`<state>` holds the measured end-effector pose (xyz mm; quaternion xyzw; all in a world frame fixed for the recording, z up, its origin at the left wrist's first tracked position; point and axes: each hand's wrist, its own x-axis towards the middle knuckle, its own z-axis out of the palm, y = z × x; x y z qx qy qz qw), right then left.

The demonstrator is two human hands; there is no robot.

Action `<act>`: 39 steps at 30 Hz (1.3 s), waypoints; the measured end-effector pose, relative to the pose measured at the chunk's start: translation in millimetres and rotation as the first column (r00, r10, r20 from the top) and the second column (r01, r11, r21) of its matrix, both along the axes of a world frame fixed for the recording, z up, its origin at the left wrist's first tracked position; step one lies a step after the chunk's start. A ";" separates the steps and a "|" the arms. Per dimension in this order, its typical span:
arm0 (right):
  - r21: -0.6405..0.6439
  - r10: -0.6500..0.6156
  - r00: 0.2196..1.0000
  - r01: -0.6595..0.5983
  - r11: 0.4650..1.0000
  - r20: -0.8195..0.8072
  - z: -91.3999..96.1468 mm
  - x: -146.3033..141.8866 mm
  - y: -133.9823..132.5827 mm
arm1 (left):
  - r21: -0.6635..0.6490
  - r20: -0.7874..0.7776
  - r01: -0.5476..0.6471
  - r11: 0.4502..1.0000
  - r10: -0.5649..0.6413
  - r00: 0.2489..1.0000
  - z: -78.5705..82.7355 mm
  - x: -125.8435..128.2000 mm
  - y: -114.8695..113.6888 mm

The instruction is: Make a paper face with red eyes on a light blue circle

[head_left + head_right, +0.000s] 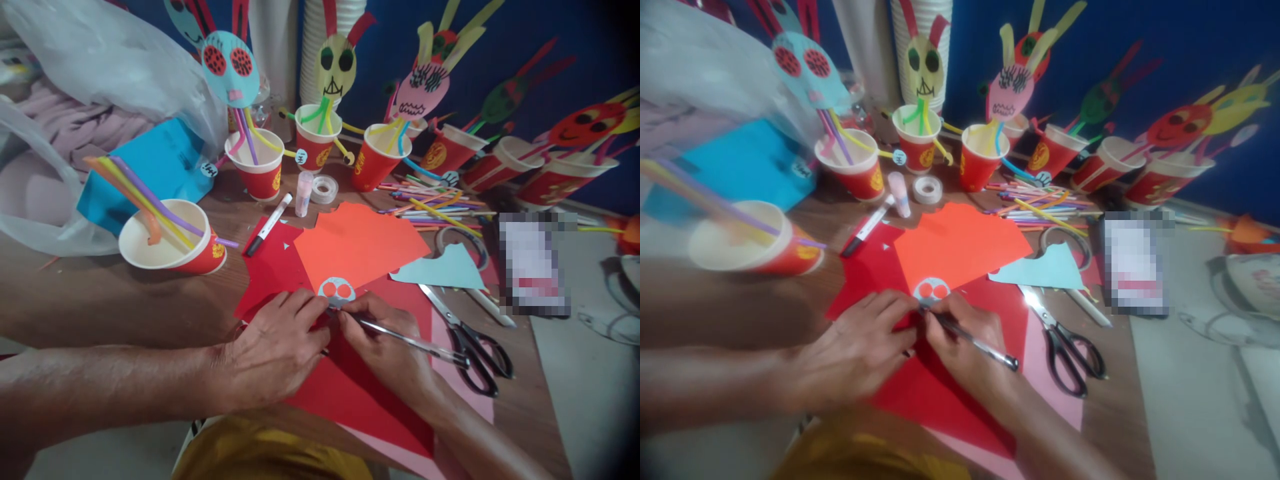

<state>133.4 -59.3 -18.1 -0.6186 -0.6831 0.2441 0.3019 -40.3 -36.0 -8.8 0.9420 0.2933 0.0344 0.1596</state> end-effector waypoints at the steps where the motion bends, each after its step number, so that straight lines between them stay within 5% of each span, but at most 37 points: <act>1: 0.002 0.002 1.000 -0.002 1.000 0.001 -0.2 0.0 0.1 | 0.000 -0.002 0.001 1.000 -0.001 1.000 0.3 0.1 0.1; 21: -0.039 -0.009 1.000 0.008 0.999 -0.027 -0.8 -0.6 -1.0 | 0.003 -0.011 0.006 1.000 -0.006 1.000 0.3 -0.3 -0.4; 31: -0.151 -0.136 0.982 0.116 0.982 -0.134 9.1 14.0 -0.8 | 0.007 -0.009 0.007 1.000 -0.007 1.000 -1.1 0.1 1.2; 39: -0.146 -0.068 0.996 0.059 0.988 -0.060 6.9 15.7 -1.5 | 0.002 -0.056 0.023 1.000 -0.023 0.998 2.6 0.3 2.0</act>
